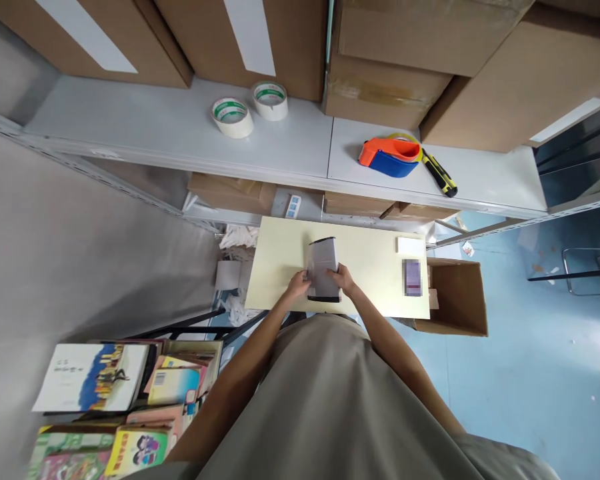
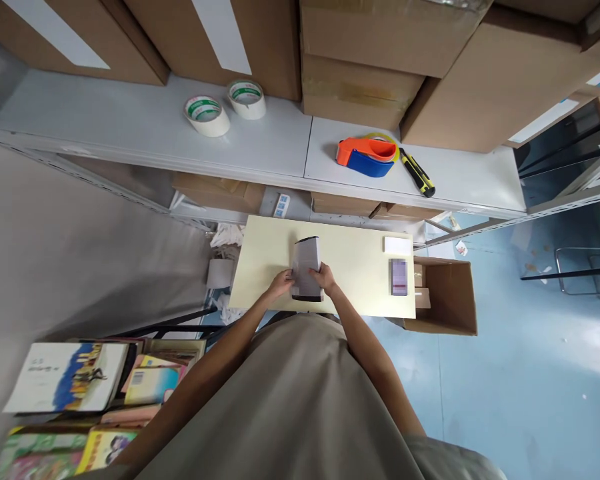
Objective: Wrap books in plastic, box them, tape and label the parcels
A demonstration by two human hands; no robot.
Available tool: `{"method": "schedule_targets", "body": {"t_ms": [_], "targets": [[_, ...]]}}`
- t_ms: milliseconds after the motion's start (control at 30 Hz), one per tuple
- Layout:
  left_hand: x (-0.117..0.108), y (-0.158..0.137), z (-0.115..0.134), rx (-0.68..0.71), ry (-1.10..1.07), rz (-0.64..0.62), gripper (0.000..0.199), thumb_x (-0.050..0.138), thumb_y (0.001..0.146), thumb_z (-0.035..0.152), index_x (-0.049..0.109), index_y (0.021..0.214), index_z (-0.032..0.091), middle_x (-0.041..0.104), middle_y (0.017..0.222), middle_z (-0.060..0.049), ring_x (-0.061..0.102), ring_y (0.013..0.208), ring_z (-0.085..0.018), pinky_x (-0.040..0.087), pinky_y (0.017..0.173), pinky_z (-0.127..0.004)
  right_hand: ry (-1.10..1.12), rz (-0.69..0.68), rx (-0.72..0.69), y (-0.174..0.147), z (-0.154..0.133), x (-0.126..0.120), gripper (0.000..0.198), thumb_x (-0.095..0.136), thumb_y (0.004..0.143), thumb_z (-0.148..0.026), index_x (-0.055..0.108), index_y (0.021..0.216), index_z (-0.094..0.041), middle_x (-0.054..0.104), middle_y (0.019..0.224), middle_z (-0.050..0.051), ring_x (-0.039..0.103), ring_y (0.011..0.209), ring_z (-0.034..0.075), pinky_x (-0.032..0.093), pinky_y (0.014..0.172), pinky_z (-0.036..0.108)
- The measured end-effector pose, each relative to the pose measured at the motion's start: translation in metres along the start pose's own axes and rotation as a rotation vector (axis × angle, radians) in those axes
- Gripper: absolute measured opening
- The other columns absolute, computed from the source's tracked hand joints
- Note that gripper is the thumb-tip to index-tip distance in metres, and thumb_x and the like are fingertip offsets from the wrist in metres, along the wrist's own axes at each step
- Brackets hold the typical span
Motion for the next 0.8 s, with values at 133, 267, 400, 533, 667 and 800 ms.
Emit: {"method": "schedule_targets", "body": {"t_ms": [133,267,400,533,667,800], "targets": [[-0.029,-0.006,0.012,-0.004,-0.156,0.033,0.045,0.076,0.089,0.041,0.077,0.126,0.016,0.081,0.129,-0.018,0.076,0.123,-0.03,0.06,0.108,-0.044,0.023,-0.067,-0.058,-0.025,-0.036,-0.018,0.046,0.097,0.067,-0.048,0.077,0.097,-0.02,0.085,0.1,0.007,0.076,0.101,0.032,0.063,0.094,0.044],[-0.055,-0.02,0.037,0.005,-0.387,-0.033,0.063,0.061,0.098,0.065,0.073,0.14,0.02,0.079,0.138,-0.017,0.074,0.132,-0.03,0.059,0.11,-0.044,0.159,-0.23,-0.086,-0.062,-0.074,-0.042,0.055,0.098,0.072,-0.055,0.082,0.111,-0.021,0.086,0.115,0.01,0.079,0.111,0.033,0.063,0.103,0.046],[-0.051,-0.051,0.082,0.046,-0.643,-0.272,0.088,0.05,0.092,0.092,0.079,0.129,0.017,0.083,0.124,-0.02,0.074,0.132,-0.041,0.061,0.107,-0.052,0.248,-0.22,-0.117,-0.089,-0.097,-0.061,0.058,0.1,0.071,-0.057,0.083,0.114,-0.021,0.086,0.118,0.011,0.079,0.116,0.035,0.063,0.105,0.046],[-0.039,-0.082,0.127,0.146,-0.713,-0.391,0.082,0.086,0.073,0.081,0.08,0.126,0.02,0.084,0.122,-0.018,0.074,0.131,-0.044,0.061,0.107,-0.053,0.262,-0.187,-0.131,-0.097,-0.1,-0.068,0.06,0.099,0.071,-0.06,0.083,0.114,-0.021,0.085,0.119,0.012,0.077,0.119,0.037,0.064,0.104,0.046],[-0.033,-0.093,0.151,0.174,-0.649,-0.338,0.07,0.098,0.072,0.057,0.079,0.127,0.02,0.084,0.124,-0.013,0.076,0.127,-0.038,0.058,0.112,-0.049,0.299,-0.176,-0.126,-0.098,-0.093,-0.075,0.059,0.098,0.072,-0.06,0.082,0.115,-0.023,0.085,0.119,0.012,0.078,0.119,0.036,0.064,0.104,0.046],[-0.029,-0.089,0.155,0.186,-0.585,-0.23,0.064,0.095,0.075,0.058,0.078,0.121,0.018,0.084,0.126,-0.012,0.075,0.126,-0.036,0.058,0.112,-0.046,0.275,-0.181,-0.118,-0.091,-0.081,-0.081,0.058,0.095,0.077,-0.061,0.081,0.119,-0.023,0.083,0.125,0.013,0.076,0.123,0.037,0.061,0.11,0.05]]}}
Point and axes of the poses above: each hand's wrist, its own y-axis towards the middle knuckle, its own x-axis out of the palm, z = x × y, the point moved 7 cm from there along y, towards the middle knuckle
